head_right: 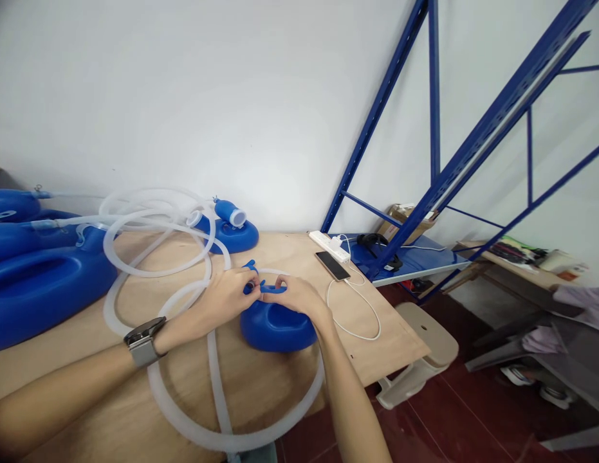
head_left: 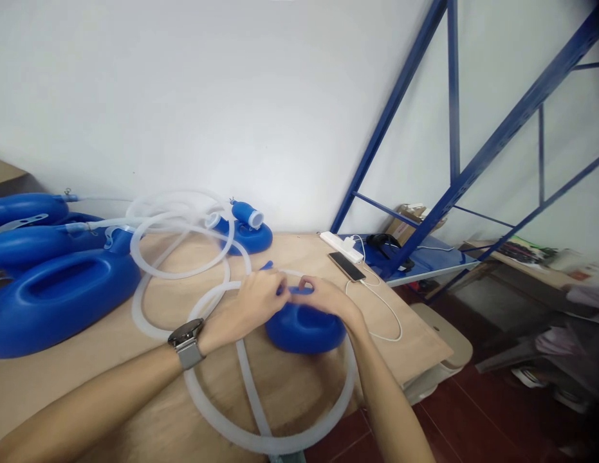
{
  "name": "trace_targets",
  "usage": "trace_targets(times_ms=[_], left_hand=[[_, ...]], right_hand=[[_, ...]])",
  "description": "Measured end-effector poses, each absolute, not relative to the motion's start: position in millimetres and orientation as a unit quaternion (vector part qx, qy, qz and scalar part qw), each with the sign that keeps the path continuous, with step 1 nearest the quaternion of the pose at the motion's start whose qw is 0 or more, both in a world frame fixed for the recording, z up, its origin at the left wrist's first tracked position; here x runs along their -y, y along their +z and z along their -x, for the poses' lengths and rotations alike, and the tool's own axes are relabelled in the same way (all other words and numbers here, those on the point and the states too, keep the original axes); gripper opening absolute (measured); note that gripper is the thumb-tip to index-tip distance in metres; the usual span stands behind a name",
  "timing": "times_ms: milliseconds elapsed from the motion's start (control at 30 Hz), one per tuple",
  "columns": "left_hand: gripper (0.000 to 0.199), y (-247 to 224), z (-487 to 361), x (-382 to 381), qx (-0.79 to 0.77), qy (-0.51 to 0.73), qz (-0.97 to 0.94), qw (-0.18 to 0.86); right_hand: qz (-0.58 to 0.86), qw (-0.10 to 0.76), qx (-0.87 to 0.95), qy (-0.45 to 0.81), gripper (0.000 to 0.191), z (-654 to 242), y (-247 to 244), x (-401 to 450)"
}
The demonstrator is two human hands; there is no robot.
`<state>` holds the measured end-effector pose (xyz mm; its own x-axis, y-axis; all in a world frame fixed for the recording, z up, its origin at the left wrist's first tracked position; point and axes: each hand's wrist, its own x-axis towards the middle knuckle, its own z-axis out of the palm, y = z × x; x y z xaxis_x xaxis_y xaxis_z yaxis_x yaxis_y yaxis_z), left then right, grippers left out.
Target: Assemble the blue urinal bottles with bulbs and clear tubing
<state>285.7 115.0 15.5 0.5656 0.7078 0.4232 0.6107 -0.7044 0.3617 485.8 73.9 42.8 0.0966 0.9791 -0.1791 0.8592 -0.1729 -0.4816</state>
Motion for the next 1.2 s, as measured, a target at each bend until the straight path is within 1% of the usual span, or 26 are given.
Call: trace_targets(times_ms=[67, 133, 200, 467, 567, 633, 700, 767, 800, 833, 933, 1000, 1033, 1100, 1167, 1200], left_hand=[[0.014, 14, -286, -113, -0.375, 0.286, -0.878, 0.086], [0.025, 13, -286, -111, -0.375, 0.295, -0.875, 0.082], [0.031, 13, -286, -108, -0.381, 0.303, -0.87, 0.077], [0.023, 15, -297, -105, -0.432, 0.306, -0.848, 0.036], [0.019, 15, -297, -106, -0.418, 0.294, -0.859, 0.022], [0.021, 11, -286, -102, -0.389, 0.296, -0.872, 0.011], [0.027, 2, -266, -92, -0.322, 0.313, -0.893, -0.033], [0.033, -11, -239, -78, -0.212, 0.326, -0.916, -0.1], [0.032, -17, -225, -70, -0.161, 0.314, -0.928, -0.118], [0.027, -21, -211, -62, -0.13, 0.286, -0.942, -0.118], [0.015, -28, -183, -42, -0.123, 0.2, -0.97, -0.068], [0.012, -30, -175, -35, -0.13, 0.174, -0.975, -0.04], [0.014, -31, -174, -34, -0.125, 0.17, -0.977, -0.034], [0.018, -36, -174, -36, -0.113, 0.181, -0.975, -0.058], [0.006, -39, -174, -43, -0.098, 0.243, -0.957, -0.128], [0.004, -39, -173, -47, -0.099, 0.281, -0.941, -0.161]], right_hand=[[0.727, 0.129, 0.636, 0.224, 0.05, -486, 41, -73], [0.724, 0.134, 0.639, 0.222, 0.051, -486, 41, -73], [0.726, 0.141, 0.635, 0.223, 0.051, -485, 40, -72], [0.721, 0.168, 0.641, 0.202, 0.048, -484, 37, -69], [0.726, 0.179, 0.637, 0.187, 0.051, -484, 32, -69], [0.726, 0.194, 0.634, 0.183, 0.053, -487, 29, -68], [0.725, 0.214, 0.63, 0.179, 0.054, -495, 26, -68], [0.727, 0.233, 0.623, 0.173, 0.054, -506, 25, -66], [0.727, 0.243, 0.619, 0.172, 0.054, -513, 25, -66], [0.725, 0.254, 0.616, 0.174, 0.053, -520, 24, -65], [0.706, 0.302, 0.608, 0.2, 0.051, -537, 24, -64], [0.693, 0.343, 0.593, 0.225, 0.053, -545, 25, -63], [0.689, 0.364, 0.581, 0.236, 0.056, -547, 25, -62], [0.689, 0.402, 0.548, 0.253, 0.061, -552, 27, -60], [0.69, 0.444, 0.508, 0.261, 0.065, -557, 30, -59], [0.691, 0.465, 0.488, 0.261, 0.066, -560, 31, -58]])
